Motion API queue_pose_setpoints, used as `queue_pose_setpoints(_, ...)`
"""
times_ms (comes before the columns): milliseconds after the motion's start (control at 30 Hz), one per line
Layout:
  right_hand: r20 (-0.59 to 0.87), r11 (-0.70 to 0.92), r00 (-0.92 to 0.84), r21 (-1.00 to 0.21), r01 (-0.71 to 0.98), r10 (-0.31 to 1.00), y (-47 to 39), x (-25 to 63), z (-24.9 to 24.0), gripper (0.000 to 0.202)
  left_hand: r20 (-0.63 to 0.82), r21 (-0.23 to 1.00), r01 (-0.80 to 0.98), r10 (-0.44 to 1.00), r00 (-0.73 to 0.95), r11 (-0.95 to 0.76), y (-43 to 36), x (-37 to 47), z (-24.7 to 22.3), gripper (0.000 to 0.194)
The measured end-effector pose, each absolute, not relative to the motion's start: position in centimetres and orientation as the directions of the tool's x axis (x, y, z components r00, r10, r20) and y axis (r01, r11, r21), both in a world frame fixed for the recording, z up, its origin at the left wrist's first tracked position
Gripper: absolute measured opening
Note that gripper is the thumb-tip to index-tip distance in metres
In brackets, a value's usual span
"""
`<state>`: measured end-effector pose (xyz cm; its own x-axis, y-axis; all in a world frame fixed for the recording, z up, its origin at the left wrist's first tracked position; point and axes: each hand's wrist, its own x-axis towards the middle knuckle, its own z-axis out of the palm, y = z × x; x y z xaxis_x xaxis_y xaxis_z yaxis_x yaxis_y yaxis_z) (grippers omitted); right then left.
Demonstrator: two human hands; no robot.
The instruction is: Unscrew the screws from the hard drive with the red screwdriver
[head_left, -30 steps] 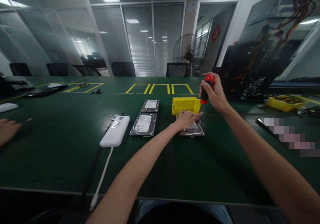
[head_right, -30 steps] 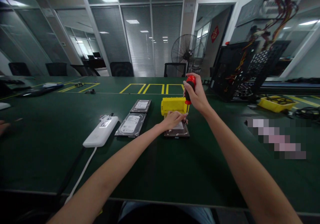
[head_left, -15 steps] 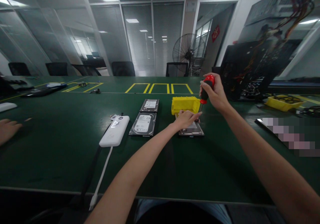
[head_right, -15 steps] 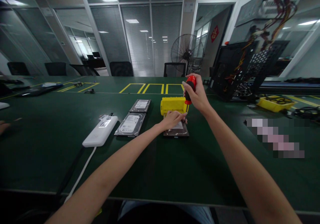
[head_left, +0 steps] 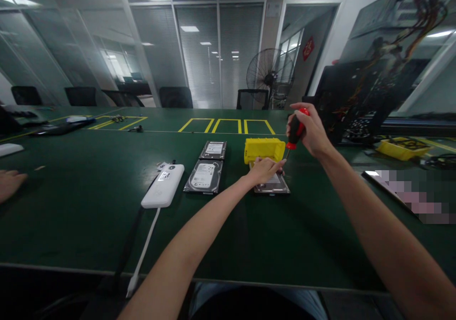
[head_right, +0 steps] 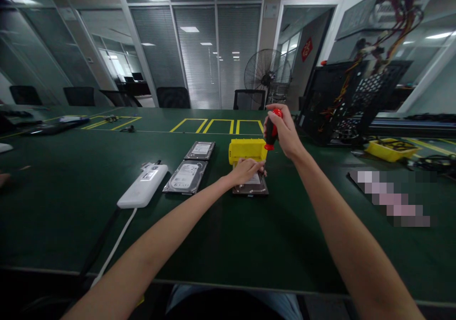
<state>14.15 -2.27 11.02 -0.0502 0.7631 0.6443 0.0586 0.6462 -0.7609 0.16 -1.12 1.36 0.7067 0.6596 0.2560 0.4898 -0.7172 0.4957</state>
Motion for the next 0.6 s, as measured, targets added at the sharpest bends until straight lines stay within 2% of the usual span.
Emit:
queue_pose_setpoints(133,0.71,0.708,-0.044,-0.694,0.128,0.703,-2.2,13.8,10.8,0.023,0.258,0.518,0.477,0.661,0.704,-0.71,-1.1,0.2,1.3,0.06)
queue_pose_setpoints(267,0.782,0.774,0.027,-0.621,0.124,0.623,-2.4,13.8,11.3,0.021,0.282,0.528,0.454,0.652,0.704,-0.718,-0.8,0.2,0.9,0.06)
queue_pose_setpoints(467,0.774,0.772,0.03,-0.632,0.07,0.632,-2.7,13.9,11.7,0.021,0.301,0.526,0.441,0.645,0.703,-0.727,-0.7,0.2,0.7,0.062)
queue_pose_setpoints(600,0.764,0.759,0.024,-0.644,0.095,0.645,-2.3,13.8,11.1,0.021,0.294,0.55,0.446,0.664,0.688,-0.706,-0.9,0.2,0.8,0.062)
